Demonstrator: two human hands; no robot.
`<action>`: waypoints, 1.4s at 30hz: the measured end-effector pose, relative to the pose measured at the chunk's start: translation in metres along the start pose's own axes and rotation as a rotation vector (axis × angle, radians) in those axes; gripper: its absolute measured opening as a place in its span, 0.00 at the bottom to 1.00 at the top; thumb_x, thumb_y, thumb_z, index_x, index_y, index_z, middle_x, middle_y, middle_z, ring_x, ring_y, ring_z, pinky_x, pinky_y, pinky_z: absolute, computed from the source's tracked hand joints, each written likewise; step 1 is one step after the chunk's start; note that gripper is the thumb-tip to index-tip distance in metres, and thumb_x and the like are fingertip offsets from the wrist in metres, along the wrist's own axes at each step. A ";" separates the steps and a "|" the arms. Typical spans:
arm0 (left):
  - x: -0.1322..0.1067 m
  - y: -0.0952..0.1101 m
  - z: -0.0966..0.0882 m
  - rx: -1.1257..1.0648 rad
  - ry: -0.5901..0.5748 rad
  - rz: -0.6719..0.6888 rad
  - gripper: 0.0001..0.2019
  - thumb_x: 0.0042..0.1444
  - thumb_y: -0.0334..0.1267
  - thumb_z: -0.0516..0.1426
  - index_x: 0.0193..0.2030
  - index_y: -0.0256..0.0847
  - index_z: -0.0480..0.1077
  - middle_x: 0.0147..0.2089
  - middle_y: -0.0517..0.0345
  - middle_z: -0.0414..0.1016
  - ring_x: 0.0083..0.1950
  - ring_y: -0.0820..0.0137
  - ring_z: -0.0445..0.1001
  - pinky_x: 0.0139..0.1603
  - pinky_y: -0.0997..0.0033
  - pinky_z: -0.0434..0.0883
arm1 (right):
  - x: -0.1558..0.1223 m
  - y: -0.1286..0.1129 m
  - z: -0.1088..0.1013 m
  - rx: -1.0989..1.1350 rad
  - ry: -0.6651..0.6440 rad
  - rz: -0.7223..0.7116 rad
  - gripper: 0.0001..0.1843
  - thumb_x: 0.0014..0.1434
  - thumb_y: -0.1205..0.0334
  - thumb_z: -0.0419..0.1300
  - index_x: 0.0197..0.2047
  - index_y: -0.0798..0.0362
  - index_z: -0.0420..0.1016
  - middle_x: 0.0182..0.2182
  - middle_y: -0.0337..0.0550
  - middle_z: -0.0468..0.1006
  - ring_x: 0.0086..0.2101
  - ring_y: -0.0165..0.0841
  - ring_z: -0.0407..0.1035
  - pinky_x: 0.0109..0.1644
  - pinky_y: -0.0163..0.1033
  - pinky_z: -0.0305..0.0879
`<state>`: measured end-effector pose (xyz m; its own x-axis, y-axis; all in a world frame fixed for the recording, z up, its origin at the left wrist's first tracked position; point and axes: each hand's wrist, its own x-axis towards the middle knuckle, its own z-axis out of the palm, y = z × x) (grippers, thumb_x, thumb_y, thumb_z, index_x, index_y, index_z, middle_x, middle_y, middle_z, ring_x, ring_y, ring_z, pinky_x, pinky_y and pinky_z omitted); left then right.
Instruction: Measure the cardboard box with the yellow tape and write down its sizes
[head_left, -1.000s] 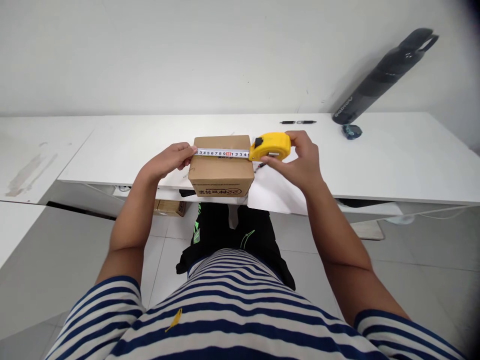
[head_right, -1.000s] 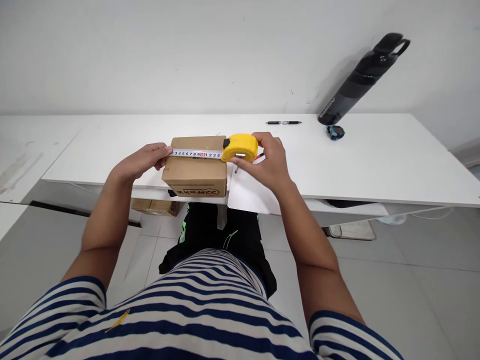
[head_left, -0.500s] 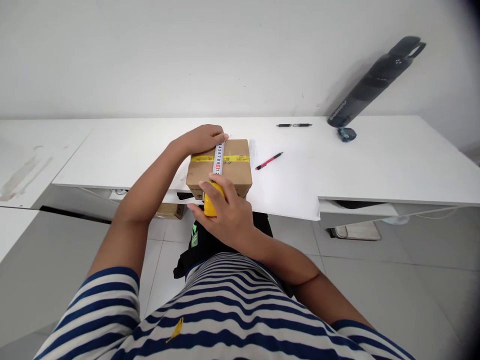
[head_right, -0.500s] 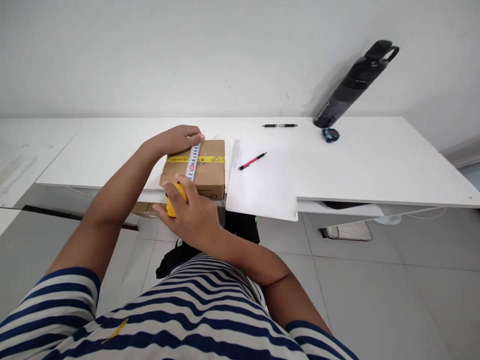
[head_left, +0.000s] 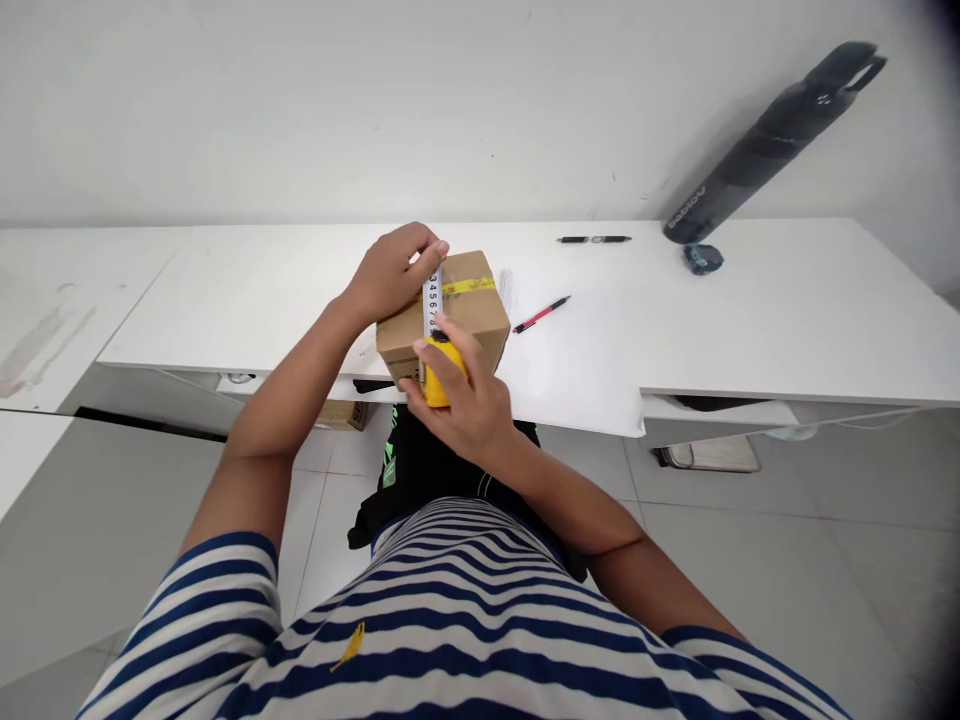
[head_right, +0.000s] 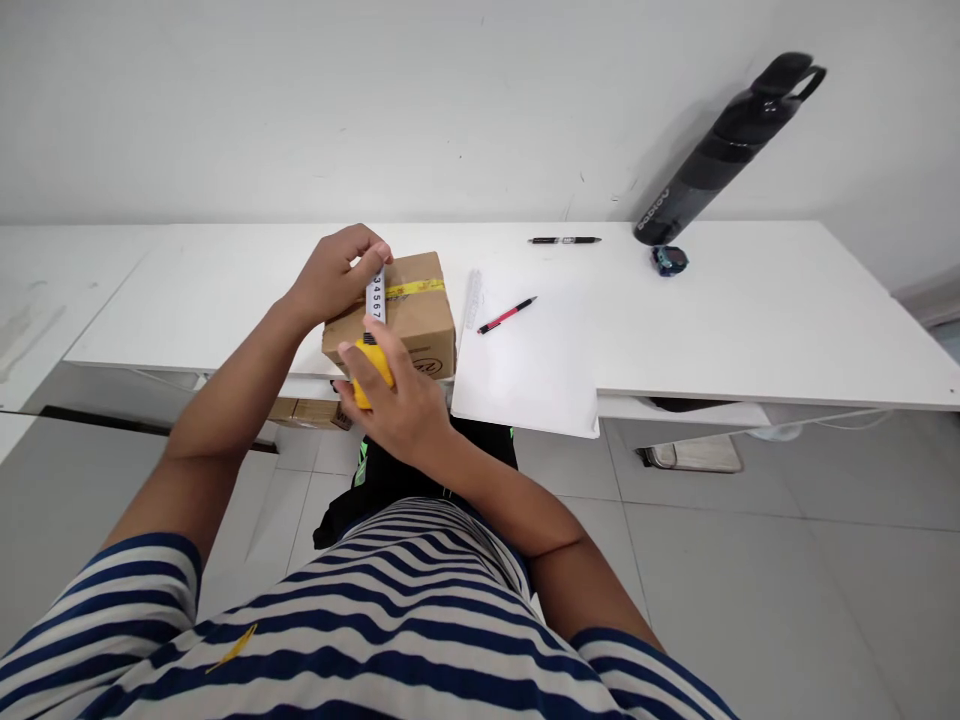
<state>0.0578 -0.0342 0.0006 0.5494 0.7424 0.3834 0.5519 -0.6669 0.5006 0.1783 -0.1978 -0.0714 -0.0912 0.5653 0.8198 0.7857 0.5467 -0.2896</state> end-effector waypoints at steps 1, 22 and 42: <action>-0.006 0.006 -0.001 -0.034 0.018 0.027 0.18 0.71 0.52 0.48 0.42 0.42 0.71 0.43 0.53 0.78 0.45 0.65 0.74 0.49 0.60 0.71 | -0.002 0.007 -0.002 0.002 0.028 0.007 0.31 0.70 0.54 0.57 0.72 0.38 0.51 0.68 0.53 0.66 0.63 0.44 0.71 0.52 0.46 0.81; -0.161 -0.093 0.048 0.053 0.075 -0.155 0.55 0.55 0.80 0.32 0.68 0.36 0.65 0.67 0.31 0.70 0.72 0.43 0.66 0.70 0.41 0.65 | -0.003 0.111 -0.007 0.584 0.137 0.485 0.34 0.70 0.44 0.54 0.74 0.33 0.46 0.63 0.49 0.66 0.56 0.43 0.74 0.50 0.56 0.81; -0.108 0.050 -0.029 -0.518 0.034 -0.273 0.24 0.59 0.58 0.62 0.26 0.42 0.63 0.22 0.64 0.63 0.23 0.77 0.60 0.23 0.73 0.59 | 0.017 0.057 -0.044 0.204 -0.025 -0.297 0.42 0.65 0.67 0.62 0.72 0.27 0.48 0.52 0.43 0.75 0.50 0.38 0.76 0.46 0.48 0.83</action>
<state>0.0077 -0.1459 0.0072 0.4049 0.8904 0.2077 0.2877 -0.3397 0.8954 0.2481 -0.1843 -0.0526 -0.3147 0.3768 0.8712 0.5843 0.8002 -0.1350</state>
